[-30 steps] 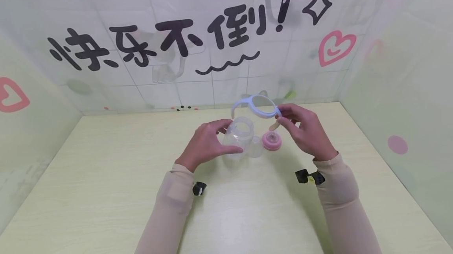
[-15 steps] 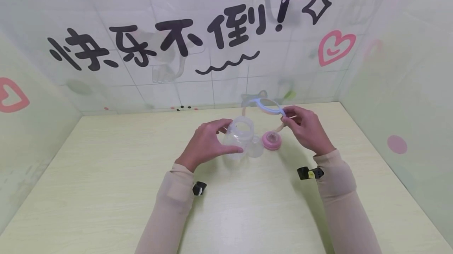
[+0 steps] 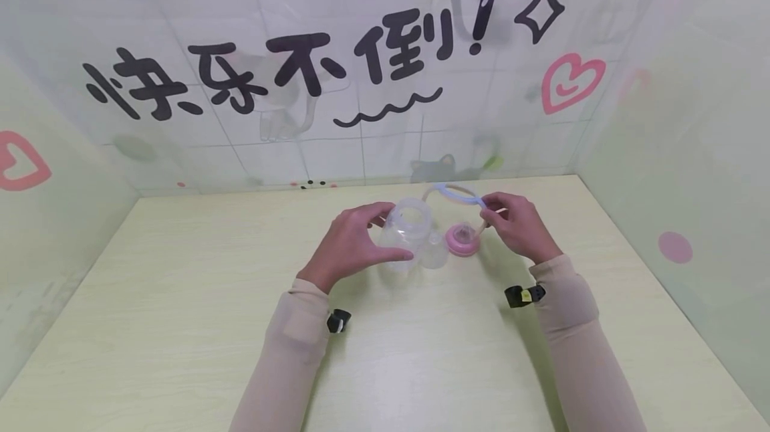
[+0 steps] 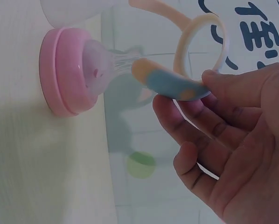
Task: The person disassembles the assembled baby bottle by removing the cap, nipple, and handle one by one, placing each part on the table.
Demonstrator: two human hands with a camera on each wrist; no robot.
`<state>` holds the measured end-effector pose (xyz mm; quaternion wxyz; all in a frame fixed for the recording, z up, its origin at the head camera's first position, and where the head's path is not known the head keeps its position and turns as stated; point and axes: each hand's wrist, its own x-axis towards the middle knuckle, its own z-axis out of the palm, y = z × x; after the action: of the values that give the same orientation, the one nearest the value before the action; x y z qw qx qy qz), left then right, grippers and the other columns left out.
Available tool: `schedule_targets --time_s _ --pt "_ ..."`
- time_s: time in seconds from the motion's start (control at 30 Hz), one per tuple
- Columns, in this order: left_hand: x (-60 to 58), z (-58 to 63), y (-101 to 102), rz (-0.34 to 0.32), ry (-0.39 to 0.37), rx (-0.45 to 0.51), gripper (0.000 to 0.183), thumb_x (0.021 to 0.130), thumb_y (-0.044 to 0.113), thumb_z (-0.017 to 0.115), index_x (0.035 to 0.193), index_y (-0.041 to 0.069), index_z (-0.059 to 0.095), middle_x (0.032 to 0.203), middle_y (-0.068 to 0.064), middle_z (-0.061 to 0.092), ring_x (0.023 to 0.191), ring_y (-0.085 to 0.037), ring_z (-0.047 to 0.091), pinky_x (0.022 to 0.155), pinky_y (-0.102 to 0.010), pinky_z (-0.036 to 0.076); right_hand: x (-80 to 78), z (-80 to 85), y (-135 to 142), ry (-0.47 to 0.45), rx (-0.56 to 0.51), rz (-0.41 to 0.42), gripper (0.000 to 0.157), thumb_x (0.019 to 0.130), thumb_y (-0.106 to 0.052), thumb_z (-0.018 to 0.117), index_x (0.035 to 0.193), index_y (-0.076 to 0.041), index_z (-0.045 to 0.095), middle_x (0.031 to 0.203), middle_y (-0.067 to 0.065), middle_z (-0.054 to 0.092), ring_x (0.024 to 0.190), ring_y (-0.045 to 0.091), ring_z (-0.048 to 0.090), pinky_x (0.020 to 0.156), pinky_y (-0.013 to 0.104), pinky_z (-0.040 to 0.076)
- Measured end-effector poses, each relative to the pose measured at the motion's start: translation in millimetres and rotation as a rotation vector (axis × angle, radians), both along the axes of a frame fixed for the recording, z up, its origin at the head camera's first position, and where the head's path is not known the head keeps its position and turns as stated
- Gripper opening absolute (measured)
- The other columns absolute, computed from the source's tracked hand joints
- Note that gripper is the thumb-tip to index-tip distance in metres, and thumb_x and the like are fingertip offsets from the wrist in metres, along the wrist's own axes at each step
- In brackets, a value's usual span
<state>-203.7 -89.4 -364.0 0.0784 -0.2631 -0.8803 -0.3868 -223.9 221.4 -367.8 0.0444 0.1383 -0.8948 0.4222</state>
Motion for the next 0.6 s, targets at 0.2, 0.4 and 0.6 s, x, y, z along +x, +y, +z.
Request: schedule_targets --time_s 0.2,0.4,0.6 --pt "-0.2 -0.4 0 -0.002 0.0 -0.003 0.071 0.065 0.049 0.09 0.123 0.016 0.067 0.099 0.009 0.068 0.092 -0.011 0.064 0.077 -0.033 0.053 -1.6 -6.0 2 -0.039 0.028 -0.015 0.024 0.099 -0.002 0.057 0.119 0.011 0.061 0.099 0.026 0.066 0.084 0.04 0.069 0.071 0.035 0.05" --pt "-0.3 0.0 0 -0.006 0.0 -0.003 0.071 0.065 0.049 0.09 0.123 0.016 0.067 0.099 0.008 0.068 0.093 -0.011 0.065 0.077 -0.033 0.053 -4.0 -10.1 3 -0.053 0.039 -0.03 0.025 0.099 -0.002 0.056 0.119 0.012 0.061 0.098 0.027 0.066 0.083 0.041 0.068 0.069 0.035 0.049" --pt "-1.2 -0.1 0 -0.007 0.011 -0.002 0.071 0.065 0.049 0.09 0.123 0.016 0.067 0.099 0.009 0.068 0.092 -0.011 0.065 0.077 -0.033 0.053 -7.7 -18.2 5 -0.065 0.072 -0.039 0.025 0.098 -0.002 0.057 0.118 0.012 0.062 0.097 0.025 0.067 0.081 0.036 0.069 0.07 0.033 0.049"
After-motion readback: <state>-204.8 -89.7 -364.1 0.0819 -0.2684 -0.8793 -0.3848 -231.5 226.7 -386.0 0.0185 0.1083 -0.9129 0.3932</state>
